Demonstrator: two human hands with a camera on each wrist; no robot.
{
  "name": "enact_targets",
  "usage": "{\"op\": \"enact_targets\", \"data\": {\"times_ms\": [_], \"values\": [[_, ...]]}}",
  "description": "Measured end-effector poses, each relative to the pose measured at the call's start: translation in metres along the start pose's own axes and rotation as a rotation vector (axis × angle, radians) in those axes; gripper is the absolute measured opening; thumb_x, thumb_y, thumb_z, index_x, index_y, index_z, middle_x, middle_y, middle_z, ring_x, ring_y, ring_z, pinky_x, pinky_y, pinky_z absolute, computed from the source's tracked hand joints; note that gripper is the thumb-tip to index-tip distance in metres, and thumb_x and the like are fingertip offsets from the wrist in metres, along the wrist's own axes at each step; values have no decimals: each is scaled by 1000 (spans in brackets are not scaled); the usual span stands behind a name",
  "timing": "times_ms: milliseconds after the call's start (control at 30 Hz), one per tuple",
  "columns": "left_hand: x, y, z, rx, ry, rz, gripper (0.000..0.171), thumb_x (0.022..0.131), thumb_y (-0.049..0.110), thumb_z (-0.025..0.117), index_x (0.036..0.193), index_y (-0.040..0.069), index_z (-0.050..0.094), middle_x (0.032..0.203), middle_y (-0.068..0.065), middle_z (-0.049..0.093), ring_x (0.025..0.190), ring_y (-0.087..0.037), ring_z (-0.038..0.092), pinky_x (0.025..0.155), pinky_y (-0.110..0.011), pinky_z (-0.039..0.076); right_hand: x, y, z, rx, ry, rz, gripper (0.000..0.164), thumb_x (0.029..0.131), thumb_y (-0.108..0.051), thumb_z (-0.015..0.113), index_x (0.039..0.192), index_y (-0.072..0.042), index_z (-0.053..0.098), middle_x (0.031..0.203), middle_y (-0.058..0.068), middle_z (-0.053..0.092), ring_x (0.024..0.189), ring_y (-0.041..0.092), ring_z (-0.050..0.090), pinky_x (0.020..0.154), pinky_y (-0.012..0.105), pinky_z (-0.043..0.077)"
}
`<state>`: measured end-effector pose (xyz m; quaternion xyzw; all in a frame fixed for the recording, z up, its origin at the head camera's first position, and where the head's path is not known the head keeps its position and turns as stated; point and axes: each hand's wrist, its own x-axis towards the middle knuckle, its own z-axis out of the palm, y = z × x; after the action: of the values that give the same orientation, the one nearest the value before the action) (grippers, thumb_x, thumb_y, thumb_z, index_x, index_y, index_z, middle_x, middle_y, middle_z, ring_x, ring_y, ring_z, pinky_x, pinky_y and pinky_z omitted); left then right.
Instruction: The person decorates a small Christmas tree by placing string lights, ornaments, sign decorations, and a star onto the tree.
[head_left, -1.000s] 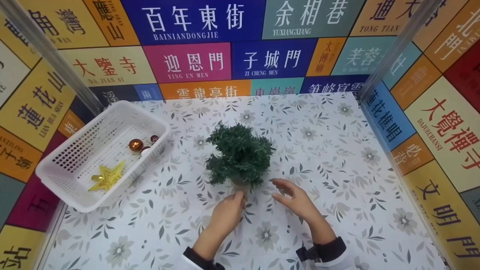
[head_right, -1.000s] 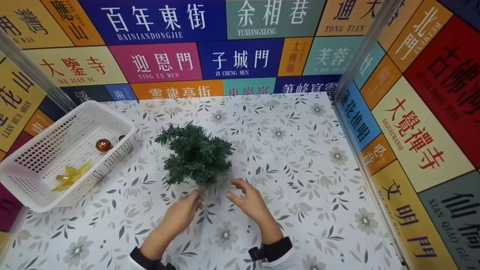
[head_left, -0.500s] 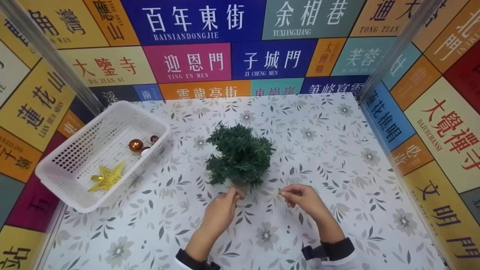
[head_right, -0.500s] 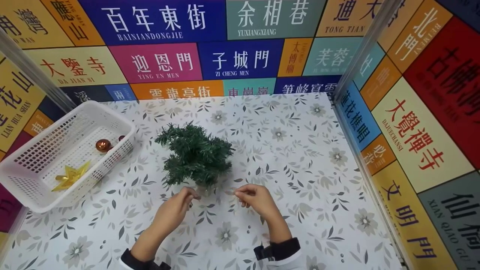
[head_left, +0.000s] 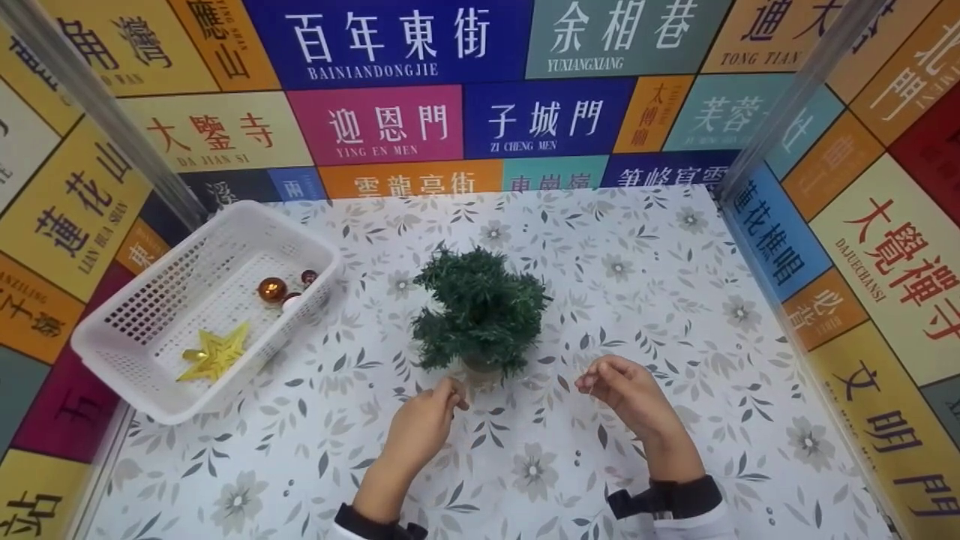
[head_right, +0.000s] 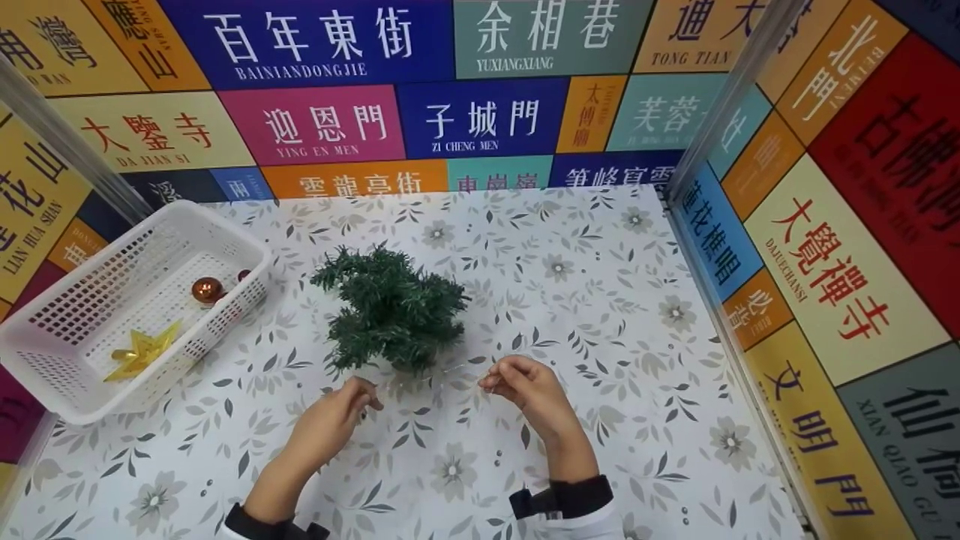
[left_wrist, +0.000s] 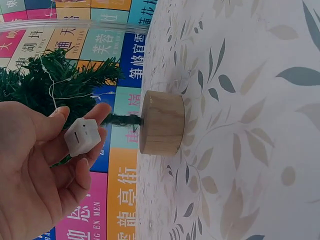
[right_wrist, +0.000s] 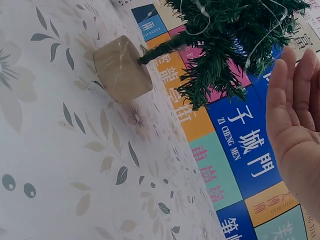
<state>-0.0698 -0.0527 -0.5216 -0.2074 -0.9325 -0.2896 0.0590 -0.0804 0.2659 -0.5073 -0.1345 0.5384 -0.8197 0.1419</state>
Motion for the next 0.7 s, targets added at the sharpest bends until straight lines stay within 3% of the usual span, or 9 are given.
{"op": "enact_targets", "data": {"times_ms": [133,233,300,433,533,600,700], "values": [[-2,-1,-1,-10,-38,-13,8,100,19,51,97,13,55,81,2,69,60,-15,58,51,-23,42,0,-2,3,-40,11,-5,29,104,-6,37,96,-13,64,73,-7,58,68,7,64,68,19,54],[-3,-3,-2,-10,-47,-27,8,101,19,50,98,13,55,82,3,69,62,-15,59,52,-24,43,-1,-3,6,-203,98,-2,24,103,-5,42,95,-9,64,67,-7,52,53,4,53,50,17,46],[-3,-4,-4,-14,-44,-40,7,100,18,50,99,13,55,81,4,69,62,-14,59,52,-23,43,-1,-5,9,-373,172,11,18,101,-6,48,95,-5,65,63,-7,50,47,3,45,43,20,39],[-4,-8,-8,-8,-21,-54,6,100,18,51,97,14,55,79,6,67,59,-11,56,51,-22,41,-3,-10,15,-771,282,48,11,96,-13,60,95,-5,68,61,-7,51,49,3,41,45,22,37],[-5,-11,-13,-2,-4,-62,6,100,18,51,97,15,55,77,7,65,57,-9,53,51,-22,39,-6,-15,18,-1026,298,55,7,92,-18,66,92,-12,70,58,-10,47,50,2,38,49,21,36],[-6,-14,-17,-2,6,-76,8,101,19,51,96,16,55,74,7,63,55,-8,49,50,-22,38,-7,-18,18,-1138,281,71,7,91,-21,67,88,-15,69,55,-11,42,48,2,34,49,22,34],[-7,-18,-22,2,35,-99,7,100,19,51,95,16,55,72,7,61,53,-6,46,49,-21,36,-9,-21,15,-1208,236,101,12,90,-26,68,83,-17,66,52,-12,35,46,1,28,47,22,31]]}}
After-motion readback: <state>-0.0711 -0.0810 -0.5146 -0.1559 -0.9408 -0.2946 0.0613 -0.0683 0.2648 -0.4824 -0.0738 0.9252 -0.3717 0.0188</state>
